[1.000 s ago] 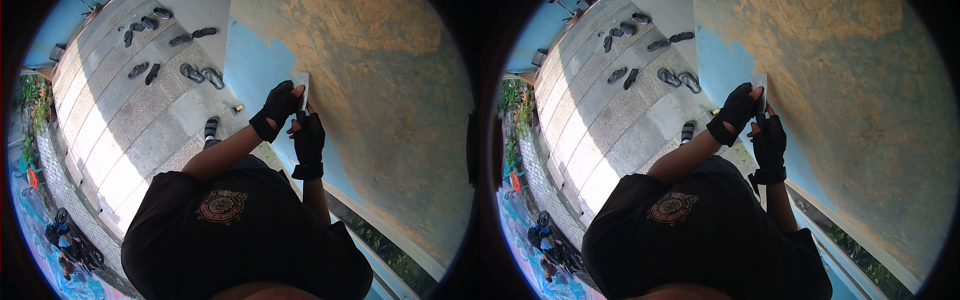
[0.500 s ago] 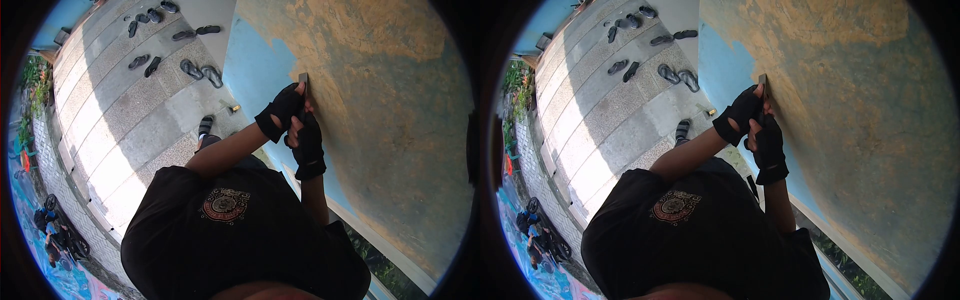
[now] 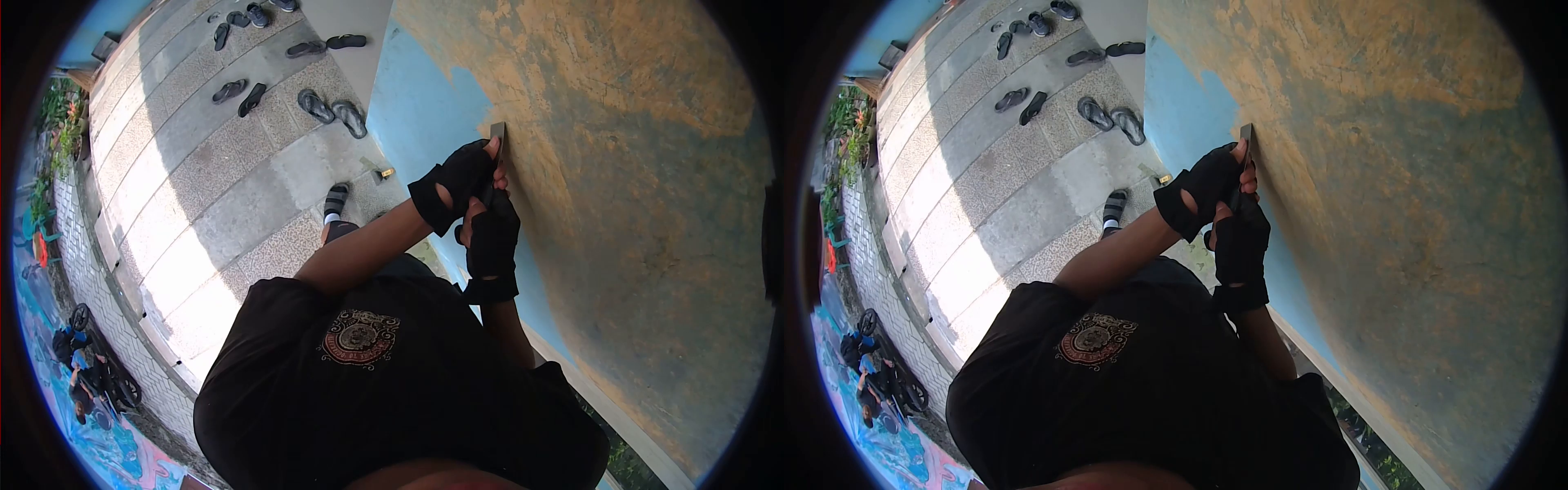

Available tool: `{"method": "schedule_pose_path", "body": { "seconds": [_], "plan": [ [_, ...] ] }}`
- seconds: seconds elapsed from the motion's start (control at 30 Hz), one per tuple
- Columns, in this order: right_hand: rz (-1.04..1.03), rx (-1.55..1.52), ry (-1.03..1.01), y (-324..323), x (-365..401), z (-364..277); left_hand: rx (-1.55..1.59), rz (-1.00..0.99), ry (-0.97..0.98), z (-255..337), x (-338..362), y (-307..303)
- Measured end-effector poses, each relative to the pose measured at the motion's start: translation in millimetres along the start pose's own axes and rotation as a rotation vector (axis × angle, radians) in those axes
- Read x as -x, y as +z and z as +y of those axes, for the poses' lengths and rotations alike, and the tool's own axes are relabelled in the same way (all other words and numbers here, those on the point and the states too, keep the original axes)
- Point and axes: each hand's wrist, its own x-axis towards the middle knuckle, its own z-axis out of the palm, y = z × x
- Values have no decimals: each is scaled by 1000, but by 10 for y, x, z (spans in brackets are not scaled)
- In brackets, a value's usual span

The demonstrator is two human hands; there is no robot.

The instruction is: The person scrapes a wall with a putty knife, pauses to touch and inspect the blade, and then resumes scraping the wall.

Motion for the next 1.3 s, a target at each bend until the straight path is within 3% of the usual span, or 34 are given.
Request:
{"method": "schedule_pose_path", "body": {
  "seconds": [0.33, 0.43, 0.5, 0.57, 0.63, 0.73, 0.97, 1.03, 1.13, 1.27, 1.3],
  "plan": [
    [-27, 31, -44, 40, -95, 203, 29, -40, -34, 176, 31, -3],
    [-21, 160, -224, 90, -76, 129, 24, -14, -77, 179, 15, -50],
    [5, 13, 26, 51, -4, 1, 24, -17, -49, 123, 31, 28],
    [66, 119, -16, 136, -46, -112, 47, -48, -66, 184, -43, -25],
    [-42, 180, -141, 113, -180, 17, 83, 25, 3, 248, -62, -21],
    [28, 107, -19, 93, 34, -7, 19, 17, -49, 188, 42, 68],
    [39, 62, -27, 117, 83, -41, 7, 9, -111, 149, 40, 61],
    [55, 53, 80, 61, 123, -66, -18, 3, -115, 160, 44, 94],
    [31, 128, -104, 83, 32, 37, -2, 12, -135, 181, -7, 25],
    [36, 108, -83, 38, 10, 77, -51, 1, -75, 95, -24, -13],
    [5, 77, 51, -54, 24, 61, -93, 31, -63, 84, -17, 22]
  ]
}}
